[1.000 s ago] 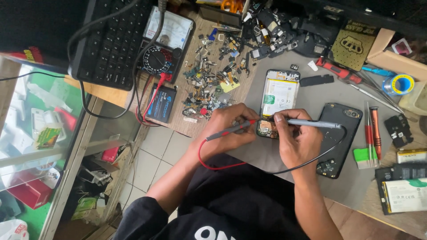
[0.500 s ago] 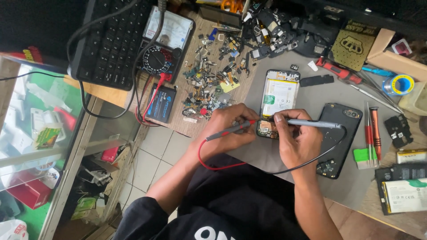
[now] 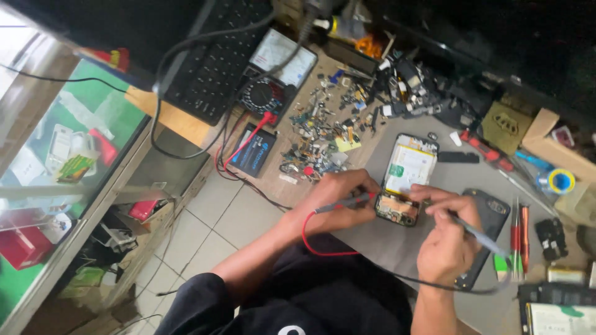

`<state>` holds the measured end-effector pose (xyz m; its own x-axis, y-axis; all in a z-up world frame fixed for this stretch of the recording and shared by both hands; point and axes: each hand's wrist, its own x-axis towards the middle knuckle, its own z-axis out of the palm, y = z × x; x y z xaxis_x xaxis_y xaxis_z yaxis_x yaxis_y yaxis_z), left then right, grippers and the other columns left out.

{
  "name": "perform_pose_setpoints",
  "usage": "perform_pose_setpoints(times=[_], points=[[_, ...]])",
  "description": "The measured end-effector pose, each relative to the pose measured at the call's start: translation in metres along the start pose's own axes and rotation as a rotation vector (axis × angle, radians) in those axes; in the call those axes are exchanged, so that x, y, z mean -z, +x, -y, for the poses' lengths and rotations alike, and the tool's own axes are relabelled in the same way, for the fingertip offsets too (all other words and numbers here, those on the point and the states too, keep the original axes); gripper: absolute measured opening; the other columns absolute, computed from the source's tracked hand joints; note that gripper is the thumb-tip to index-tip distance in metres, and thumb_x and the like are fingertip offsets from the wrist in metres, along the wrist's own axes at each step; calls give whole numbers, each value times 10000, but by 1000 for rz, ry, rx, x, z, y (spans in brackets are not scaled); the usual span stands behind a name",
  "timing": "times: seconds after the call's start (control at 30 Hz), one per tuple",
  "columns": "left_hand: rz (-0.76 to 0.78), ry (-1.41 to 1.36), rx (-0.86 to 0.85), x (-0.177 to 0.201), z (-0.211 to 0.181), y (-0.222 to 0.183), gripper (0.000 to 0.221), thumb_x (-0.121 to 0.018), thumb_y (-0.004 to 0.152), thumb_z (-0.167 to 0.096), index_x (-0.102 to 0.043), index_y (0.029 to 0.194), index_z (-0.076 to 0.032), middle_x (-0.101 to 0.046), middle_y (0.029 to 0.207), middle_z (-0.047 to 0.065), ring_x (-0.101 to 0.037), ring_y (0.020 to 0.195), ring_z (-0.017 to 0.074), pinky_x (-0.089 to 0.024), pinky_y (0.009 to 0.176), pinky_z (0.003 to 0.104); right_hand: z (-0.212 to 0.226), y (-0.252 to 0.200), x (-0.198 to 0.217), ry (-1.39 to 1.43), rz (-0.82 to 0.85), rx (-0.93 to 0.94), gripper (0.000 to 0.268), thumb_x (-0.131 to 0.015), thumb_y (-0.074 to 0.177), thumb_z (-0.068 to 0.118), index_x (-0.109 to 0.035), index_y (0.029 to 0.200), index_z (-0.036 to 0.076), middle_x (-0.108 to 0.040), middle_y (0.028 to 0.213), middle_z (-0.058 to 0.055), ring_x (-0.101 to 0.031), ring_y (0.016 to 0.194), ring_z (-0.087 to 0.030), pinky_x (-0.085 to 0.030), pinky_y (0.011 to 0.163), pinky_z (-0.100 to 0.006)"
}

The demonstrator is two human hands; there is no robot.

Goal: Testing a disassembled smartphone's internal components using a digital multimeter to diagnose electrical issues.

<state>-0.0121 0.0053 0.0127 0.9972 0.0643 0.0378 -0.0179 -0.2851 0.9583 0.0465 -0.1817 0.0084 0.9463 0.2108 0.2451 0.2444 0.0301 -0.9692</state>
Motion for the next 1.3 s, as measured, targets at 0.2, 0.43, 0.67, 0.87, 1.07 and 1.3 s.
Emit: perform_pose_setpoints(times=[0.2, 0.43, 0.67, 0.87, 1.07, 1.3], points=[[-239, -22, -286, -8, 13, -20, 223, -604, 831, -66, -605, 1055, -62, -722, 1051, 104, -704, 904, 280, -554, 806, 363, 40, 29, -35, -165, 222, 61, 234, -428, 1005, 112, -570, 979, -72, -557, 885, -191, -659, 1139, -357, -563, 911, -414], [-201, -4, -180, 1, 20, -29, 191, -579, 811, -189, -595, 983, -108, -622, 864, 132, -642, 826, 347, -517, 743, 422, 49, 91, -138, -526, 744, 249, 182, -716, 974, 216, -609, 876, 107, -412, 551, 38, -347, 519, -67, -312, 533, -248], [-129, -222, -409, 17, 28, -40, 264, -557, 955, -285, -506, 1009, -32, -592, 939, 159, -589, 845, 396, -456, 759, 419, 9, 123, -218, -704, 953, 653, 159, -742, 970, 218, -691, 1012, 74, -733, 963, -60, -687, 860, -292, -501, 737, -409], [-124, -311, -417, 15, 37, -38, 245, -575, 942, -266, -518, 987, -32, -576, 892, 133, -571, 793, 367, -446, 754, 414, -16, 130, -241, -779, 917, 681, 212, -762, 943, 335, -809, 1021, 144, -769, 1003, -64, -714, 880, -340, -489, 680, -462], [-127, -286, -454, 14, 40, -35, 150, -572, 929, -151, -509, 990, -30, -598, 865, 115, -594, 802, 390, -465, 793, 429, -29, 127, -243, -646, 950, 649, 129, -734, 941, 149, -812, 1020, 83, -804, 1016, -67, -749, 946, -261, -531, 775, -370], [-136, -235, -423, 10, 40, -31, 139, -579, 865, -106, -515, 963, -31, -596, 880, 128, -587, 802, 381, -470, 782, 421, -27, 125, -238, -573, 979, 507, 211, -660, 967, 158, -799, 1066, 34, -803, 1063, -97, -760, 981, -265, -560, 820, -366]])
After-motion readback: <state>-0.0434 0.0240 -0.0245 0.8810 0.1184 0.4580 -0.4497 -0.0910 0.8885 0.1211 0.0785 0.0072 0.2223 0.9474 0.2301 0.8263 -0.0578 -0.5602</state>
